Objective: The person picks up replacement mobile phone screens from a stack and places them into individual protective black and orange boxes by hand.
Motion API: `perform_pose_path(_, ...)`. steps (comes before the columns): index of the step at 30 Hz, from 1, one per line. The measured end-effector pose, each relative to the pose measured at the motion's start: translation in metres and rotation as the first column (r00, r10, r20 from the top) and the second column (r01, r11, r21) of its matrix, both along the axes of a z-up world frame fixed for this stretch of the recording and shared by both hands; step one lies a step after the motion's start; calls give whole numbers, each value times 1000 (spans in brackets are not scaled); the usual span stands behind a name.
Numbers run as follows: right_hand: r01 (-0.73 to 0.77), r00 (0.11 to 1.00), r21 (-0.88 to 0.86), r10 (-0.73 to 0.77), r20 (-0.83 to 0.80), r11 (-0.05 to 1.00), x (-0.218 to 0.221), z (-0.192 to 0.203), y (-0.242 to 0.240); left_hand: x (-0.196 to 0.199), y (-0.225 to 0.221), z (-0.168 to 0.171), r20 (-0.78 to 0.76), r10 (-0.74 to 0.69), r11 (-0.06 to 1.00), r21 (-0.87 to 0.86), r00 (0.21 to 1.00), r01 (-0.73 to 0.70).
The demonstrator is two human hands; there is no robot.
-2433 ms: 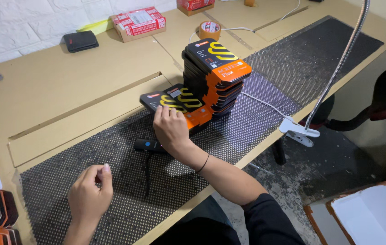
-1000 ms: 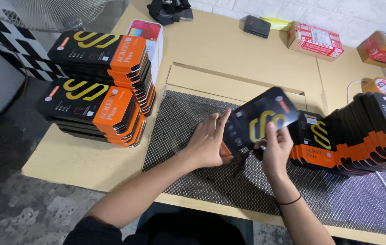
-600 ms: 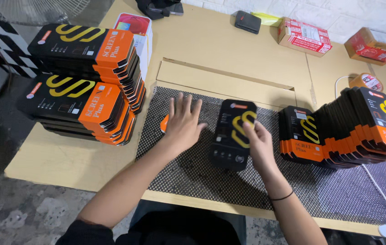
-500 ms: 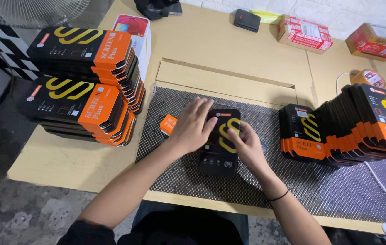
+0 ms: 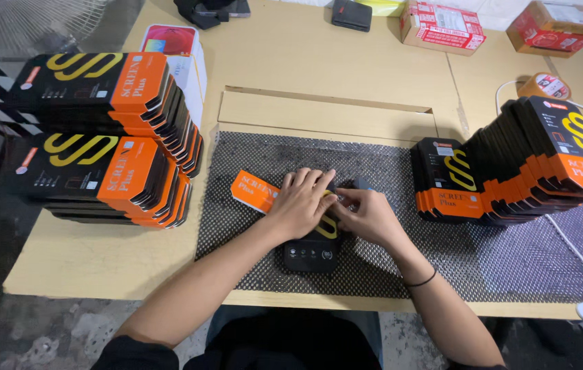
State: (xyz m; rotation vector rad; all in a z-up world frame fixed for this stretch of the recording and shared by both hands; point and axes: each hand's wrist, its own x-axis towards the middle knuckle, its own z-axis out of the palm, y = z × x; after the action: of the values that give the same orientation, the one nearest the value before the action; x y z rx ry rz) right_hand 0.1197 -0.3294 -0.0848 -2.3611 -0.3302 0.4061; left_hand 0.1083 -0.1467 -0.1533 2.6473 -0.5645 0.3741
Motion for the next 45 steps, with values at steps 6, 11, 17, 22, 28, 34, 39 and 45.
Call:
perform_pose_path(6,119,959,420,6,-284,899,0,15,-2,8,1,-11,25,3,997,-83,1000,-1)
perform_pose_path(11,84,952,479,71,-297,874,5,8,-11,17,2,-27,59,31,986,-166,998,-21)
perform_pose_path(17,-59,936,440,203,-288,896,9,16,-27,20,1,-34,29,91,992,-96,995,-87)
perform_pose_path(22,23,923,502,175,-344,865,12,7,-26,16,-1,-23,3,73,991,-110,997,-73)
perform_pose_path(28,75,905,551,175,-387,831,23,-10,-26,17,1,-20,25,77,990,-117,997,-74)
perform_pose_path(34,-73,906,462,252,-340,884,25,-3,-31,16,1,-23,32,98,982,-164,995,-91)
perform_pose_path(39,-92,903,465,271,-333,881,20,4,-29,22,6,-15,7,92,913,-399,996,-82)
perform_pose_path(45,-213,975,148,221,-37,966,13,-8,-7,21,20,13,-216,-143,510,-853,966,-116)
